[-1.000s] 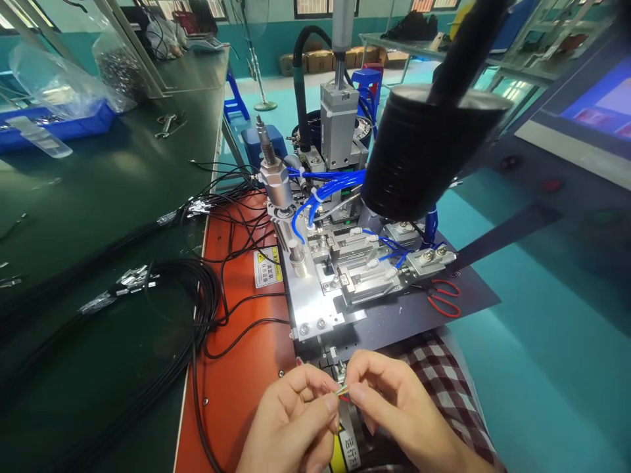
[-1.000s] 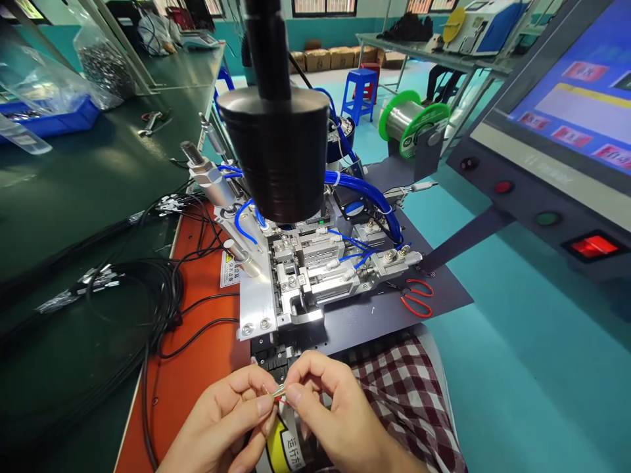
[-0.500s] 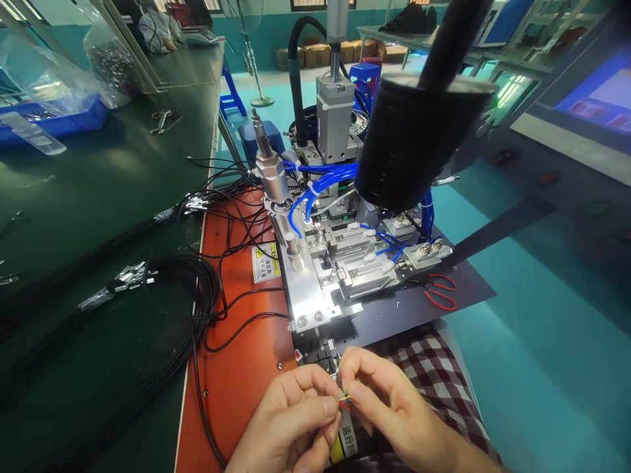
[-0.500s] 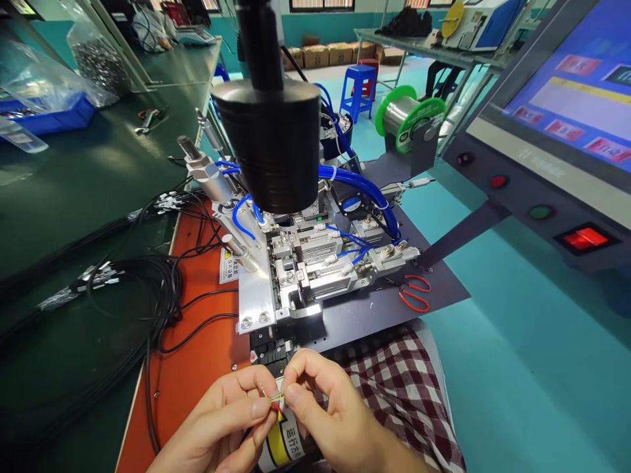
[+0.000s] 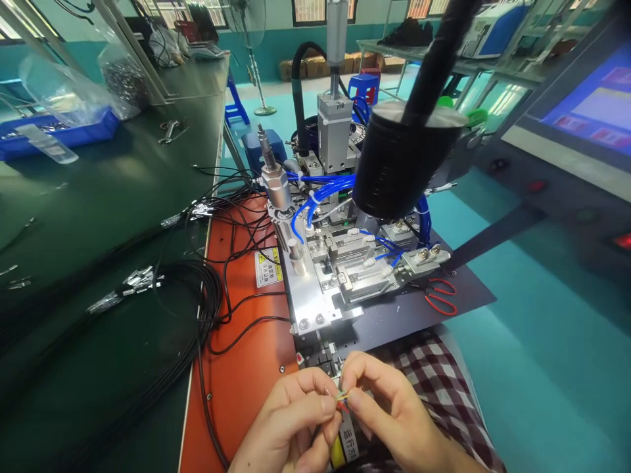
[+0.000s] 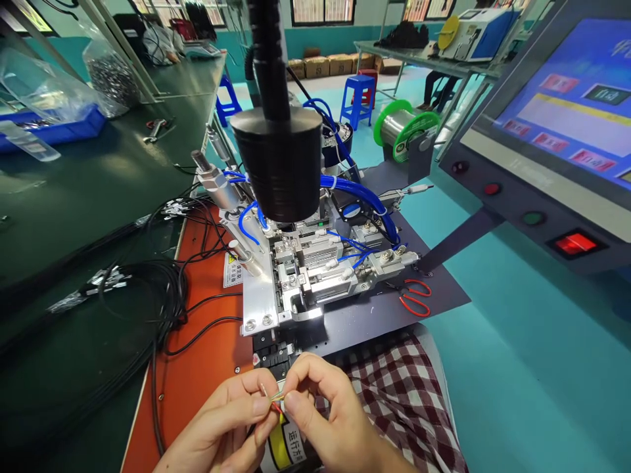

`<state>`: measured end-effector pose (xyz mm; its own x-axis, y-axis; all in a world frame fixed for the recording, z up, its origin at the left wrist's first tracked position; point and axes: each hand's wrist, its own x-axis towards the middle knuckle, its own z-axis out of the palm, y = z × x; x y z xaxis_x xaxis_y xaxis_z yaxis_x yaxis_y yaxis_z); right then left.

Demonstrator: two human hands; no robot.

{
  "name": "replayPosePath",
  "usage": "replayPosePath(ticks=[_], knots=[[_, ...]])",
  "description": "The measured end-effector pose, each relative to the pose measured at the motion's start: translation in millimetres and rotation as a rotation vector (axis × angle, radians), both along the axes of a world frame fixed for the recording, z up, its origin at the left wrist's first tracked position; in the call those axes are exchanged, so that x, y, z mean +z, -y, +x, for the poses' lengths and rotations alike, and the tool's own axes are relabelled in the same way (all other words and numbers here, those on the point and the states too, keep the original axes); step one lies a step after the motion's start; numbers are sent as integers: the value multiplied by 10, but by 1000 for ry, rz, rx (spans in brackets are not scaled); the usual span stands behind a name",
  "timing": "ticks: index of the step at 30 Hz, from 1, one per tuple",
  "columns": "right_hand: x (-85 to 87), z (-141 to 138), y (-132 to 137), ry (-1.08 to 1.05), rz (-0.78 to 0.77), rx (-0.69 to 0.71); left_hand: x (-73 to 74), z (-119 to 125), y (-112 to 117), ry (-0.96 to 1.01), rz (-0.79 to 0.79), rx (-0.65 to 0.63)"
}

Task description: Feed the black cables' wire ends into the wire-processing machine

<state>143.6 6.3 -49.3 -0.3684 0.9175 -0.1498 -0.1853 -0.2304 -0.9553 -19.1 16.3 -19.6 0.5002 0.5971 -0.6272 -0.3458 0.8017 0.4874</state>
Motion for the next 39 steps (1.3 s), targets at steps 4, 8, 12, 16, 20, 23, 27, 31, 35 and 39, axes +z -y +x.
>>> replayPosePath(ticks=[4,8,12,16,20,23,27,31,35,39], knots=[[13,-10,4,-14,11,-17,-26,-4,-1,17,12,10],[39,-12,-11,-2,21,-20,-38,0,-9,37,27,12],[50,-15,-31,-29,-41,7,-27,2,-12,23,28,10],[30,-3,-35,-35,-94,34,-7,-3,-2,18,31,1],[-6,65,-72,-43,-96,129,15,-6,15,7,34,-49],[-6,132,-151,-63,-72,250,15,9,23,-35,36,-74],[28,170,-261,-49,-16,306,16,48,35,-156,94,-59],[34,141,-280,2,-17,249,34,89,68,-333,183,15],[48,79,-217,65,-38,93,9,124,98,-392,235,111],[107,-9,-157,163,-31,-18,-16,140,98,-404,268,160]])
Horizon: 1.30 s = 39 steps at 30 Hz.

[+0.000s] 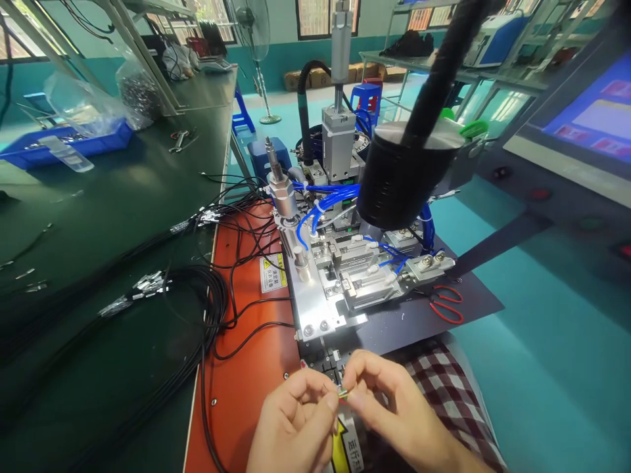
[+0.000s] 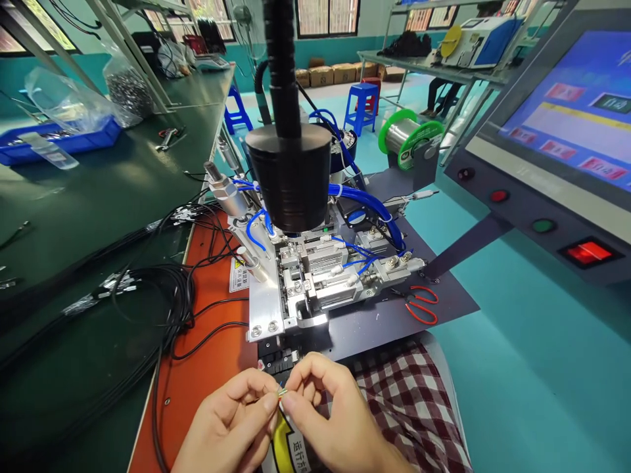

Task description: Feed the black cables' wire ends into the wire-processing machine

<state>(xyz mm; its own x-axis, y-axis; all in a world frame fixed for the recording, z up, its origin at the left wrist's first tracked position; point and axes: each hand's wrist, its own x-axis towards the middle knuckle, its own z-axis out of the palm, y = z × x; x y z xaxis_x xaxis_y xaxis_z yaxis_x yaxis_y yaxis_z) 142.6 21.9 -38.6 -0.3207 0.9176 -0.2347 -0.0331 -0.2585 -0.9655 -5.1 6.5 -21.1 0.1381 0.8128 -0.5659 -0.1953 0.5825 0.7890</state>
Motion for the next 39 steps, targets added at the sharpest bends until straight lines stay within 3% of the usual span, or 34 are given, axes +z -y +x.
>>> replayPosePath(ticks=[12,18,25,31,36,39], knots=[[-57,-120,94,166,129,-83,-31,-24,5,-13,24,16],[57,-99,38,149,60,-80,-54,-19,17,-11,29,20],[79,-132,22,95,-53,-106,-34,3,16,-11,40,34],[67,-128,34,44,-62,-74,-29,-1,5,17,19,43],[2,-152,98,37,56,-105,-57,-20,12,53,19,42],[-16,-155,114,-29,-18,-108,-75,-20,27,37,15,28]])
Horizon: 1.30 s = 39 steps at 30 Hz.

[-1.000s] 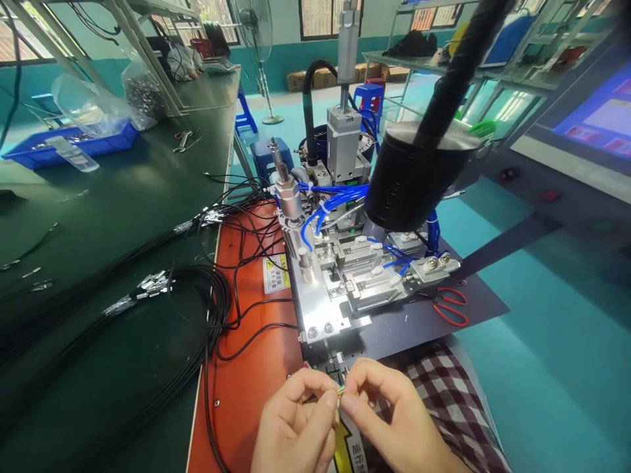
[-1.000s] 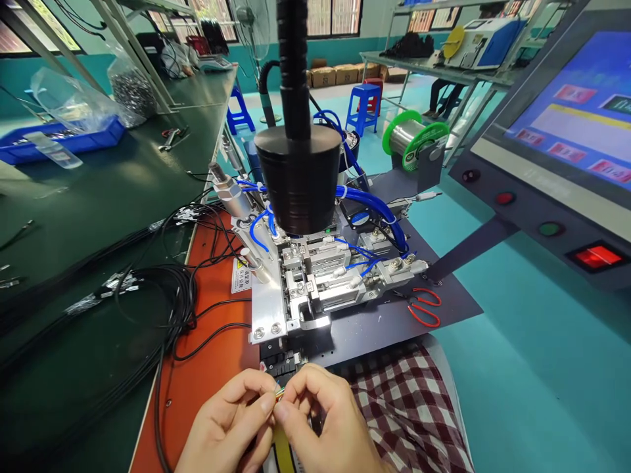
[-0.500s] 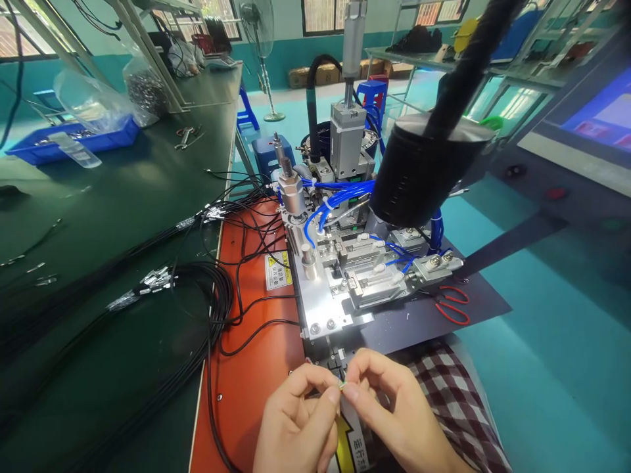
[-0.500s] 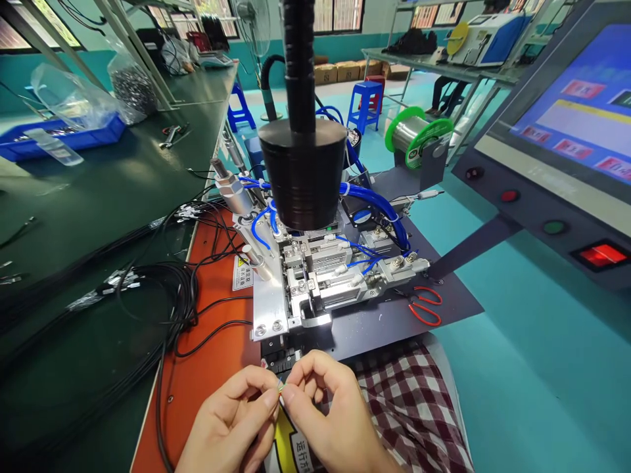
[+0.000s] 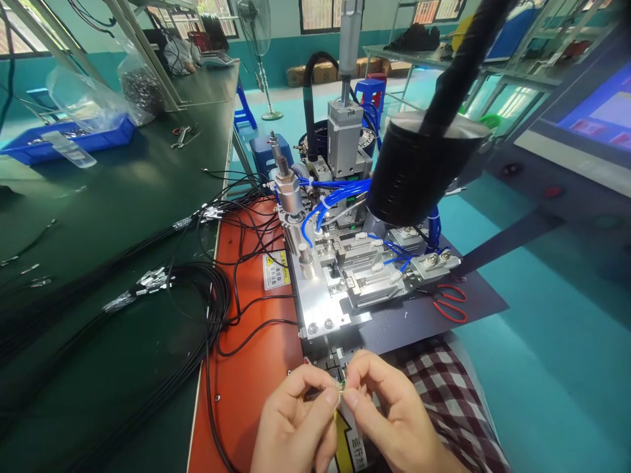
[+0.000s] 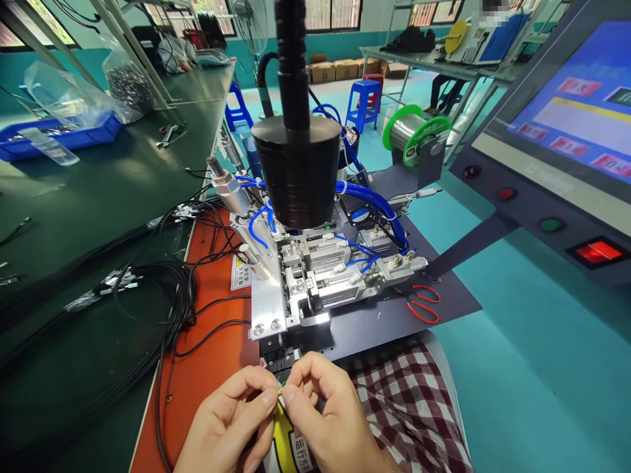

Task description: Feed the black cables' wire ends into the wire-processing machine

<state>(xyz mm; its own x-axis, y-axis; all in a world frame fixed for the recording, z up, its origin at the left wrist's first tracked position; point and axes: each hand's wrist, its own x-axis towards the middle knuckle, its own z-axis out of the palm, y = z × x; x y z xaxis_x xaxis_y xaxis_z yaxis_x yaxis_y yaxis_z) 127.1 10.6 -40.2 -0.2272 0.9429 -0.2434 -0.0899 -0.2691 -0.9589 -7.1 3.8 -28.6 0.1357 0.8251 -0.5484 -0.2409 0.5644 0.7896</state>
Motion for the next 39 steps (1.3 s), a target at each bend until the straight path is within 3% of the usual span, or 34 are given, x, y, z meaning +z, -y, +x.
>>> replayPosePath(ticks=[3,6,13,16,20,23,26,28,31,35,39], knots=[[4,19,-19,-43,-144,21,-11,2,7,-22,-3,-5],[27,46,-52,22,-132,13,-20,-1,6,-38,-2,-5],[-12,41,-41,316,243,-35,-41,-11,-4,-47,5,-30],[-18,83,-27,448,441,24,3,-4,11,-117,14,-40],[95,140,-30,498,586,44,100,19,43,-384,277,-4],[159,123,-20,322,365,6,146,37,57,-562,496,-40],[142,92,-5,89,24,47,160,50,61,-537,534,-67],[121,85,-6,-36,-107,86,161,52,61,-499,551,-39],[132,91,-26,-136,-178,111,148,31,48,-465,573,-12],[163,89,-24,-186,-225,108,74,-38,18,-344,567,-93],[91,94,-12,-176,-246,51,11,-92,-19,-252,309,-227]])
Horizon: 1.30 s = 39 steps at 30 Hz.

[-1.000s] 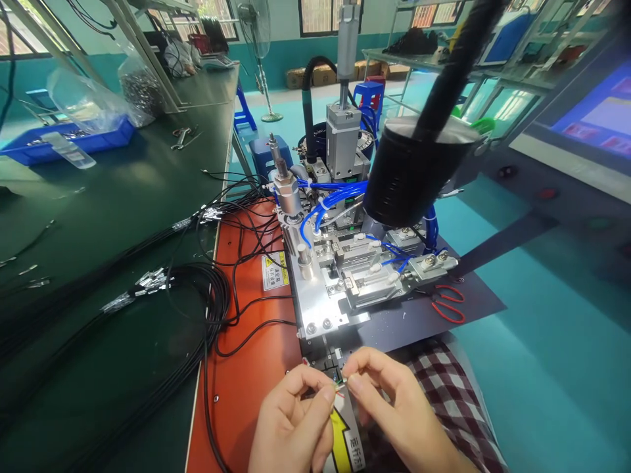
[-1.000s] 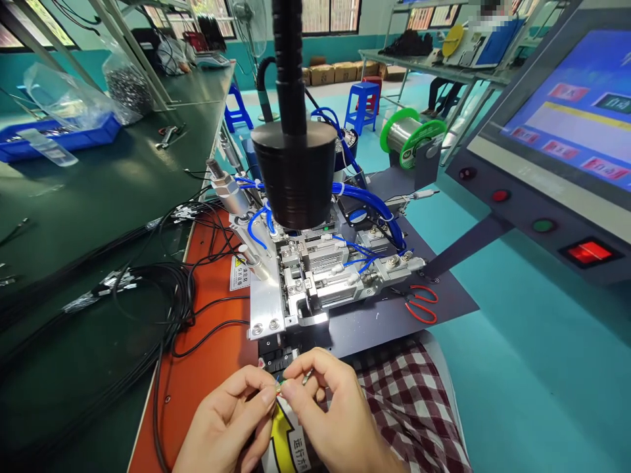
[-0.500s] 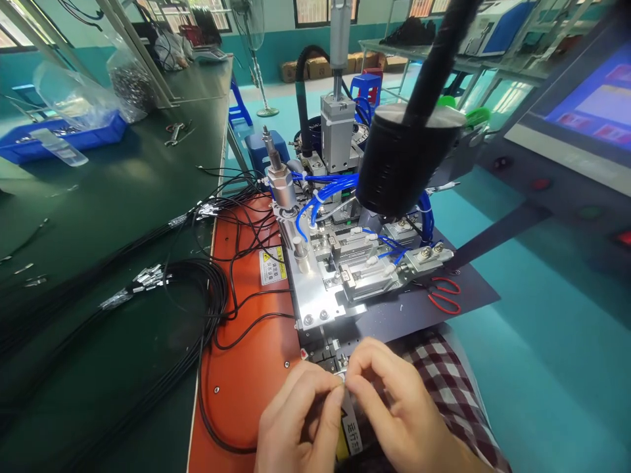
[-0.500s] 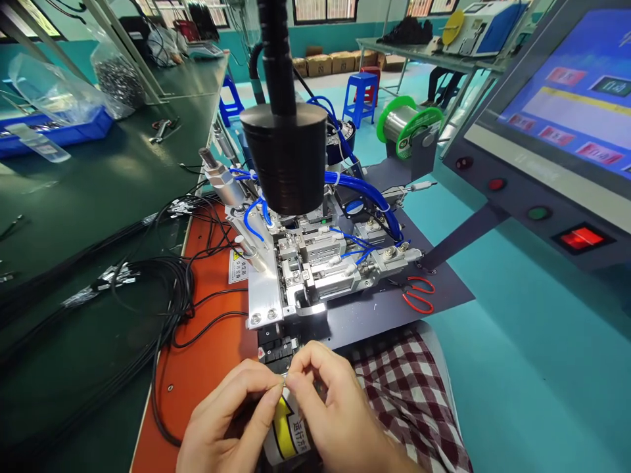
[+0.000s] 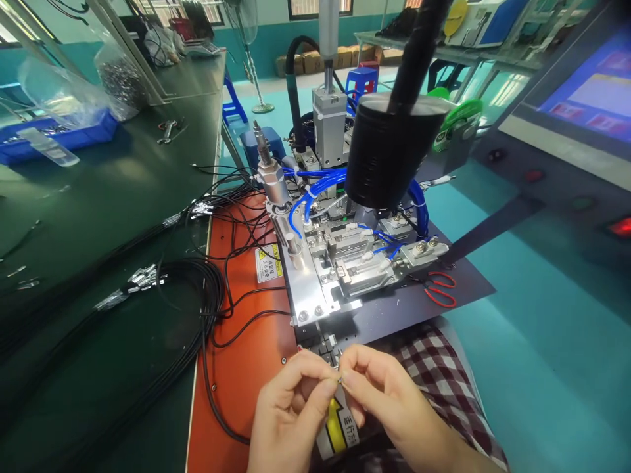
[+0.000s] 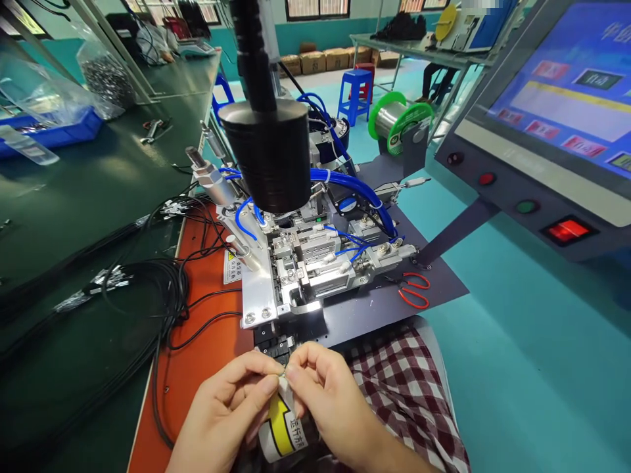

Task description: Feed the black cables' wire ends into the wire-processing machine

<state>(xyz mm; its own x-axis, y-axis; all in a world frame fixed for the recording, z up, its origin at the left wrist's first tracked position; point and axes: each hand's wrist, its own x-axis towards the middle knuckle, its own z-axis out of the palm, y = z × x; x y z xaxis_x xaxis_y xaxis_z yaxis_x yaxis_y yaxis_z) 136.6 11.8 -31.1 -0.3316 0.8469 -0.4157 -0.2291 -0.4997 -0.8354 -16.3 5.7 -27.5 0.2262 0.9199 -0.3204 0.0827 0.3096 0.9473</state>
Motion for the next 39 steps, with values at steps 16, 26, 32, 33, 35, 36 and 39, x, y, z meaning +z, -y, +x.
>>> replayPosePath(ticks=[16,26,32,33,35,36,39], knots=[[-285,84,-368,266,140,50,-176,-264,-201,-773,938,-334],[-323,91,-380,275,111,58,-190,-235,-198,-864,998,-335],[-342,99,-370,294,125,66,-192,-230,-209,-872,1004,-336],[-341,100,-368,298,127,66,-189,-231,-207,-872,1000,-339],[-337,102,-367,302,126,66,-183,-231,-200,-872,989,-344],[-334,102,-367,305,123,66,-180,-231,-197,-873,985,-347],[-326,100,-370,298,110,61,-175,-225,-195,-880,986,-348]])
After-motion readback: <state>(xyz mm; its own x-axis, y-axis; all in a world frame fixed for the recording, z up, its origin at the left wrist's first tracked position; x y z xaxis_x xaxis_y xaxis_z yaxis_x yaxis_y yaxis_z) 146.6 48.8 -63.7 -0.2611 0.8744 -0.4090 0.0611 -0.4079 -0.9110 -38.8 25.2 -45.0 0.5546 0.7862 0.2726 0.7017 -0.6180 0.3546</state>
